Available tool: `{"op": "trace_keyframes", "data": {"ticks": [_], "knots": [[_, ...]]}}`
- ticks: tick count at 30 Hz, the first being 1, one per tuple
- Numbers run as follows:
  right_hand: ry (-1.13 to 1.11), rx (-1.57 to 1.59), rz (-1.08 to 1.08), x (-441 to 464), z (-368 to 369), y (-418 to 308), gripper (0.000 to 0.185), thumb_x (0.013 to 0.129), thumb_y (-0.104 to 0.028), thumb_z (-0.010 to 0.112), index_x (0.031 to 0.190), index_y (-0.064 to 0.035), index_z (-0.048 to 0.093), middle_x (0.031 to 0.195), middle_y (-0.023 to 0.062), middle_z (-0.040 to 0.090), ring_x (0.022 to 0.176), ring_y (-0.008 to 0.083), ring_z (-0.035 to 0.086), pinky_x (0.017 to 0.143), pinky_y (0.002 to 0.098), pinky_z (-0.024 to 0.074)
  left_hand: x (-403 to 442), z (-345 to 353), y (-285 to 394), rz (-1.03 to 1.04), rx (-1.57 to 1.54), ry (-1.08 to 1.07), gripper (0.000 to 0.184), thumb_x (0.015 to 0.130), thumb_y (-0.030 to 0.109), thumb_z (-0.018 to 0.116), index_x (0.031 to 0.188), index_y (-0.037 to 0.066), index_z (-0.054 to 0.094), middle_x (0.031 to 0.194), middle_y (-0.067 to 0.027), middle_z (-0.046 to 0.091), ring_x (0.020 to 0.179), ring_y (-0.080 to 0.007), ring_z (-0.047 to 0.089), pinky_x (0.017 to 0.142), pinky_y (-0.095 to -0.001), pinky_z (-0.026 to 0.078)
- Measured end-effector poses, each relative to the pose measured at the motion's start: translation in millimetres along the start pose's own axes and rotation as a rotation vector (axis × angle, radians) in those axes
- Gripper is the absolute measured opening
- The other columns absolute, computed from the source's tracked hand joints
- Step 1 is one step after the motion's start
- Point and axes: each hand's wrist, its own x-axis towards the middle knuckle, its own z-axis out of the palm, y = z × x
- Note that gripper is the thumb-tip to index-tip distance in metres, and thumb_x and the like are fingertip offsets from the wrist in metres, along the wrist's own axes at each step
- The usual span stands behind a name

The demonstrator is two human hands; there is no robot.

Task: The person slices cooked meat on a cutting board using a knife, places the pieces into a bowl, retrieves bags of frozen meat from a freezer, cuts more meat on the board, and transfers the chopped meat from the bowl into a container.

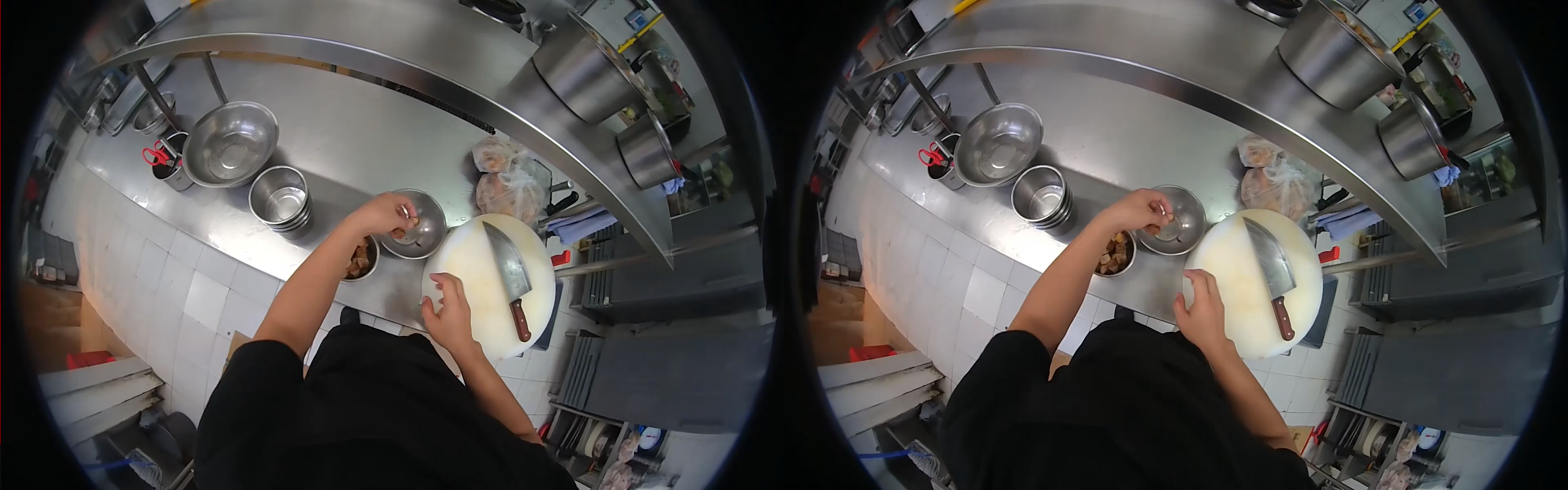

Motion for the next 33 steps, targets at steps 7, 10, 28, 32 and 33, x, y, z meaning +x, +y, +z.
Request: {"op": "trace_keyframes", "data": {"ticks": [7, 10, 28, 32, 33], "knots": [[-0.334, 0.245, 0.453, 31.1, 47.2, 1.0, 0.080, 0.090, -0.010, 0.068, 0.162, -0.0056, 0.032, 0.108, 0.0201, 0.077, 0.096, 0.0364, 0.076, 0.088, 0.0452, 0.0584, -113.6, -13.0, -11.4, 0.027, 0.303, 0.224, 0.015, 0.095, 0.003, 0.075, 0.107, -0.003, 0.071, 0.092, -0.0110, 0.076, 0.075, -0.0161, 0.071, 0.069, -0.0330, 0.056], [-0.351, 0.270, 0.451, 46.1, 72.0, 18.2, 0.087, 0.094, -0.007, 0.063, 0.168, -0.0081, 0.017, 0.101, 0.0157, 0.075, 0.074, 0.0239, 0.075, 0.071, 0.0369, 0.0597, -145.0, -2.8, -22.5, 0.162, 0.381, 0.450, 0.017, 0.099, 0.009, 0.070, 0.112, 0.000, 0.072, 0.089, -0.0123, 0.077, 0.080, -0.0219, 0.075, 0.076, -0.0371, 0.058], [-0.634, 0.660, 0.589, 82.0, 141.4, -30.3, 0.026, 0.104, -0.009, 0.046, 0.108, 0.0121, 0.061, 0.095, 0.0232, 0.073, 0.069, 0.0305, 0.078, 0.054, 0.0314, 0.0633, -285.2, 48.1, -143.9, -0.370, 0.008, 0.957, 0.068, 0.093, 0.052, 0.076, 0.138, 0.002, 0.061, 0.118, -0.0190, 0.073, 0.108, -0.0333, 0.072, 0.087, -0.0474, 0.059], [-0.900, 0.530, 0.458, 77.3, 185.3, -107.5, 0.029, 0.103, -0.008, 0.046, 0.112, 0.0130, 0.063, 0.095, 0.0229, 0.076, 0.073, 0.0314, 0.079, 0.057, 0.0321, 0.0641, -335.5, 13.6, -151.6, -0.192, -0.625, 0.878, 0.089, 0.096, 0.057, 0.070, 0.167, 0.019, 0.031, 0.133, -0.0125, 0.064, 0.106, -0.0266, 0.068, 0.080, -0.0469, 0.064], [-0.932, 0.514, 0.438, 76.8, 202.4, -136.1, 0.029, 0.103, -0.008, 0.046, 0.112, 0.0130, 0.063, 0.095, 0.0229, 0.076, 0.073, 0.0314, 0.079, 0.057, 0.0321, 0.0641, -352.3, 2.5, -150.5, -0.185, -0.644, 0.912, 0.089, 0.096, 0.057, 0.070, 0.167, 0.019, 0.031, 0.133, -0.0125, 0.064, 0.106, -0.0266, 0.068, 0.080, -0.0469, 0.064]]}}
